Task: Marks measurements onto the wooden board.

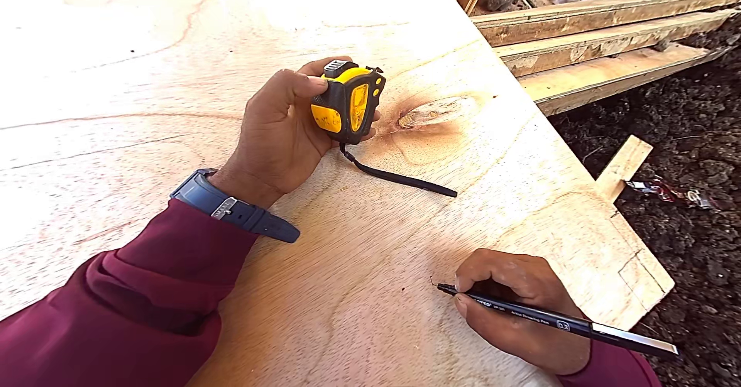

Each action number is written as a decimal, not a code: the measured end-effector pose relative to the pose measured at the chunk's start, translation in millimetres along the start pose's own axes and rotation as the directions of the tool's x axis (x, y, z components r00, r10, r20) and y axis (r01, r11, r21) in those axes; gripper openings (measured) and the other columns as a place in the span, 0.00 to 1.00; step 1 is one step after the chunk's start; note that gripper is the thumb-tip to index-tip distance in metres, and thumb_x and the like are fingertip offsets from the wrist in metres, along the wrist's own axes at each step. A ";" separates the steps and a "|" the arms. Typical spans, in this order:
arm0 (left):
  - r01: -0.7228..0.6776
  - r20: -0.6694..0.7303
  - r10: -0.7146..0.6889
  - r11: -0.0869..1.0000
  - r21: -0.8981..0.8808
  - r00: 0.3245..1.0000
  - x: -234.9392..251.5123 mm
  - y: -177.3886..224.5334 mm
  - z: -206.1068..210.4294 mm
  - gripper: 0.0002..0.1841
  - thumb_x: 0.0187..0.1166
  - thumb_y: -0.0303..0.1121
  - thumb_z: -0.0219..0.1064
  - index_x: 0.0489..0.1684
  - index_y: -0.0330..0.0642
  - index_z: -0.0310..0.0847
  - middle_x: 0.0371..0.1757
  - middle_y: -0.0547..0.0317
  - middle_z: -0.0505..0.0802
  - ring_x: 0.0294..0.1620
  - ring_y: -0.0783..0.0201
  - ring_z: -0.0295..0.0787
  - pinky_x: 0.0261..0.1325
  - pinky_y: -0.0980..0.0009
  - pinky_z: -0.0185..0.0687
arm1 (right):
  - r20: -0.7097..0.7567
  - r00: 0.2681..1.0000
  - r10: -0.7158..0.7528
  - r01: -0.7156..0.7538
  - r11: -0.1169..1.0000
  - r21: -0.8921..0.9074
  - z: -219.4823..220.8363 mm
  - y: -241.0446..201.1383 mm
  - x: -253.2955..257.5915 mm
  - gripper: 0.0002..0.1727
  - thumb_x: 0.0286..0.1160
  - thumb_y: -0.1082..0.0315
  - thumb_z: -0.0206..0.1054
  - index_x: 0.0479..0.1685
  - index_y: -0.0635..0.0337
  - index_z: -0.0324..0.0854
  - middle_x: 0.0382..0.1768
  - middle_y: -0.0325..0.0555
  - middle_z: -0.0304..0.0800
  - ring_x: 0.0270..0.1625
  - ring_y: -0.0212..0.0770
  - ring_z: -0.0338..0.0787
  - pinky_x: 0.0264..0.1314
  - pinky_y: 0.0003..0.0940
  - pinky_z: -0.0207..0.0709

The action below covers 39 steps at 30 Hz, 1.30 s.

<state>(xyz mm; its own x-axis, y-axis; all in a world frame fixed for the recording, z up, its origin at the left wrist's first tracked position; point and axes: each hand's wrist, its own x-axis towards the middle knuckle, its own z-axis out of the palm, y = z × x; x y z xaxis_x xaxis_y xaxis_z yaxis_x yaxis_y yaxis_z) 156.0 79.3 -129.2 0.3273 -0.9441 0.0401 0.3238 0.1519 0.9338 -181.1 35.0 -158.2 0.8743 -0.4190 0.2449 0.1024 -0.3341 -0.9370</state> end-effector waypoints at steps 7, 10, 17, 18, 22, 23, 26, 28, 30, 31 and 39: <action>0.001 -0.005 -0.001 1.000 -0.001 1.000 -0.3 0.0 0.0 0.26 0.88 0.41 0.39 0.80 0.49 0.69 0.69 0.47 0.86 0.66 0.48 0.87 0.65 0.50 0.86 | 0.006 1.000 0.003 -0.003 1.000 0.005 -0.3 0.1 0.4 0.03 0.71 0.73 0.72 0.38 0.63 0.87 0.30 0.39 0.88 0.29 0.23 0.84 0.29 0.15 0.79; 0.002 -0.003 -0.002 1.000 -0.003 1.000 0.0 0.0 -0.4 0.26 0.88 0.41 0.39 0.81 0.48 0.68 0.70 0.47 0.86 0.67 0.49 0.87 0.66 0.50 0.86 | -0.003 1.000 0.005 -0.005 1.000 -0.001 0.2 0.0 0.3 0.03 0.70 0.73 0.72 0.38 0.63 0.87 0.29 0.38 0.89 0.28 0.22 0.83 0.29 0.15 0.79; 0.011 -0.010 -0.011 1.000 0.023 1.000 -0.7 0.0 0.0 0.27 0.87 0.43 0.39 0.82 0.51 0.68 0.71 0.48 0.85 0.67 0.48 0.87 0.65 0.49 0.86 | -0.016 1.000 -0.008 0.008 1.000 -0.005 -0.1 0.1 -0.5 0.03 0.71 0.73 0.72 0.39 0.62 0.86 0.30 0.38 0.88 0.29 0.23 0.84 0.30 0.16 0.80; 0.012 -0.007 -0.012 1.000 0.020 1.000 -0.6 0.1 0.0 0.26 0.87 0.42 0.39 0.82 0.51 0.68 0.71 0.48 0.85 0.68 0.48 0.86 0.65 0.49 0.86 | -0.026 1.000 -0.011 0.011 1.000 -0.005 -0.7 0.0 -0.9 0.03 0.71 0.73 0.72 0.39 0.62 0.86 0.30 0.38 0.88 0.29 0.23 0.84 0.30 0.16 0.80; 0.010 -0.012 -0.010 1.000 0.014 1.000 -0.6 0.4 0.4 0.26 0.87 0.42 0.39 0.81 0.50 0.69 0.71 0.48 0.85 0.67 0.48 0.86 0.65 0.49 0.86 | -0.067 0.998 -0.003 0.000 0.999 -0.042 -8.1 -0.9 -2.4 0.03 0.71 0.71 0.73 0.39 0.59 0.87 0.31 0.37 0.88 0.29 0.23 0.84 0.28 0.16 0.80; 0.009 -0.008 -0.009 1.000 0.017 1.000 -0.5 0.2 -0.1 0.26 0.87 0.42 0.39 0.81 0.51 0.69 0.71 0.48 0.85 0.67 0.48 0.87 0.65 0.49 0.86 | -0.075 0.997 0.005 -0.009 0.999 -0.054 -11.2 -1.3 -3.0 0.03 0.71 0.70 0.73 0.39 0.58 0.87 0.31 0.36 0.88 0.28 0.23 0.84 0.28 0.17 0.81; 0.009 -0.010 -0.008 1.000 0.020 1.000 -0.5 0.2 0.5 0.26 0.87 0.42 0.39 0.81 0.51 0.69 0.71 0.48 0.85 0.67 0.48 0.86 0.65 0.49 0.86 | -0.111 0.994 0.011 -0.022 0.996 -0.092 -20.9 -1.2 -3.2 0.04 0.70 0.69 0.73 0.39 0.55 0.87 0.32 0.35 0.88 0.28 0.25 0.84 0.27 0.18 0.81; 0.007 -0.003 -0.006 1.000 0.019 1.000 -0.3 0.9 0.9 0.26 0.87 0.42 0.39 0.81 0.50 0.69 0.70 0.47 0.86 0.67 0.48 0.87 0.65 0.49 0.86 | -0.129 0.992 0.011 -0.026 0.993 -0.115 -27.4 -1.2 -2.1 0.04 0.69 0.69 0.73 0.40 0.54 0.87 0.32 0.34 0.89 0.28 0.25 0.85 0.27 0.19 0.83; 0.005 0.006 -0.005 1.000 0.017 1.000 -0.5 0.6 0.6 0.26 0.87 0.42 0.40 0.82 0.50 0.68 0.70 0.48 0.86 0.67 0.49 0.87 0.65 0.50 0.86 | -0.149 0.989 0.008 -0.031 0.988 -0.151 -35.7 -1.7 -1.5 0.05 0.69 0.68 0.73 0.40 0.53 0.87 0.32 0.34 0.88 0.27 0.26 0.85 0.27 0.20 0.84; 0.005 0.007 -0.005 1.000 0.014 1.000 -0.5 0.5 0.6 0.26 0.87 0.42 0.40 0.82 0.50 0.68 0.70 0.48 0.86 0.67 0.49 0.87 0.65 0.50 0.86 | -0.160 0.987 0.001 -0.030 0.984 -0.175 -41.5 -1.3 -1.3 0.05 0.69 0.68 0.73 0.40 0.53 0.87 0.32 0.33 0.88 0.27 0.26 0.85 0.27 0.20 0.84; -0.002 0.009 0.002 1.000 0.020 1.000 -0.3 0.3 1.3 0.26 0.88 0.42 0.39 0.81 0.50 0.69 0.70 0.48 0.86 0.68 0.49 0.86 0.65 0.50 0.86 | -0.390 0.920 0.049 -0.131 0.973 -0.188 -75.0 0.6 -5.8 0.07 0.67 0.68 0.74 0.43 0.51 0.88 0.27 0.34 0.88 0.21 0.27 0.83 0.21 0.19 0.80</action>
<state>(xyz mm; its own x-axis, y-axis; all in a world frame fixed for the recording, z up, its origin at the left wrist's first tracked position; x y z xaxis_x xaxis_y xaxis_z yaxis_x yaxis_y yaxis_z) 154.9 79.2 -128.4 0.3195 -0.9465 0.0448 0.3055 0.1477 0.9407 -221.8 -26.1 -141.6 0.6242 -0.7307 0.2764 -0.1042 -0.4285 -0.8975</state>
